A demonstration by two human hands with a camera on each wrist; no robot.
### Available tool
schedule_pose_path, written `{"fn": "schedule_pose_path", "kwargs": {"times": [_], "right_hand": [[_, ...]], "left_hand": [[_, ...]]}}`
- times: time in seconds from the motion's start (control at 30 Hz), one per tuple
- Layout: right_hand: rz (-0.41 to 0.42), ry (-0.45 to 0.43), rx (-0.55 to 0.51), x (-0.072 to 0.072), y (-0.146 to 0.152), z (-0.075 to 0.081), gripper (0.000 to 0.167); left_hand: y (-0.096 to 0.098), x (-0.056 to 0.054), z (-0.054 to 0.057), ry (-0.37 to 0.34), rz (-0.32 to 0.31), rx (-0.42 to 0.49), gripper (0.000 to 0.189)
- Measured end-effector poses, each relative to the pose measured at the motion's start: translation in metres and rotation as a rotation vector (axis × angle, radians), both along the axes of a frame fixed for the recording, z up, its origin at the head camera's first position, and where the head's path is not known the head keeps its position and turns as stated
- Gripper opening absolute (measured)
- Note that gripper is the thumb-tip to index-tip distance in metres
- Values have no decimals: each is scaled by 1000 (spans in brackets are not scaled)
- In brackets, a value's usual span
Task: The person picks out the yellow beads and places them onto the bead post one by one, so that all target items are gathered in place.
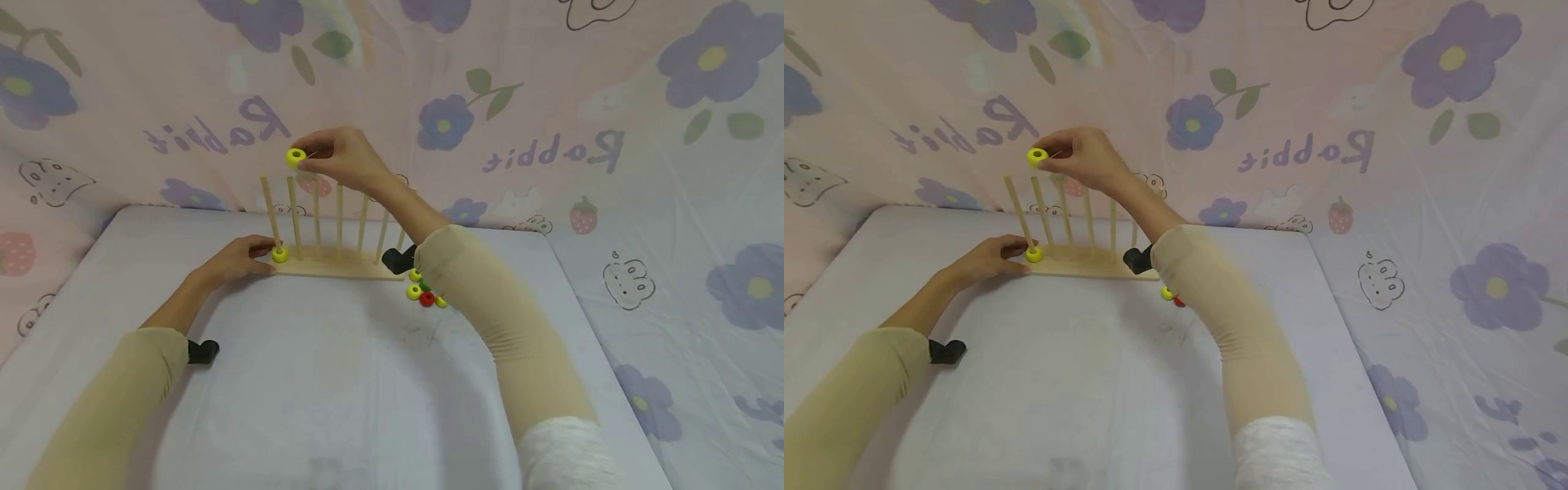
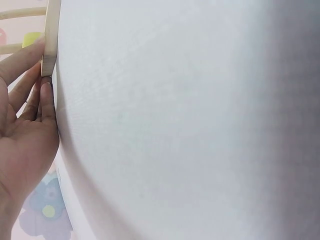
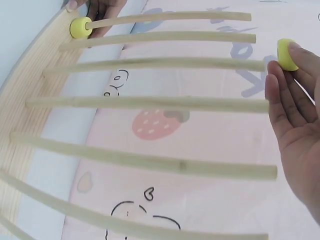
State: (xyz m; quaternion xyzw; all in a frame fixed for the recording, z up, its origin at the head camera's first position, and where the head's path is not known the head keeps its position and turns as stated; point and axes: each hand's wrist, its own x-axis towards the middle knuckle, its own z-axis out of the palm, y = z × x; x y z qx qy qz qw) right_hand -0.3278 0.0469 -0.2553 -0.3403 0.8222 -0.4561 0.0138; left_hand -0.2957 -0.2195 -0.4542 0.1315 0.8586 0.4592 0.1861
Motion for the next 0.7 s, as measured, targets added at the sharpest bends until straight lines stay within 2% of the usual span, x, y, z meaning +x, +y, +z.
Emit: {"fn": "schedule_pose_path", "kwargs": {"times": [0.2, 0.7], "right_hand": [[26, -62, -20, -1, -15, -3, 33], [62, -59, 52, -3, -38, -9, 29]], "left_hand": [[1, 1, 1, 5, -11, 8, 76], [-1, -1, -1, 15, -32, 18, 75]]}}
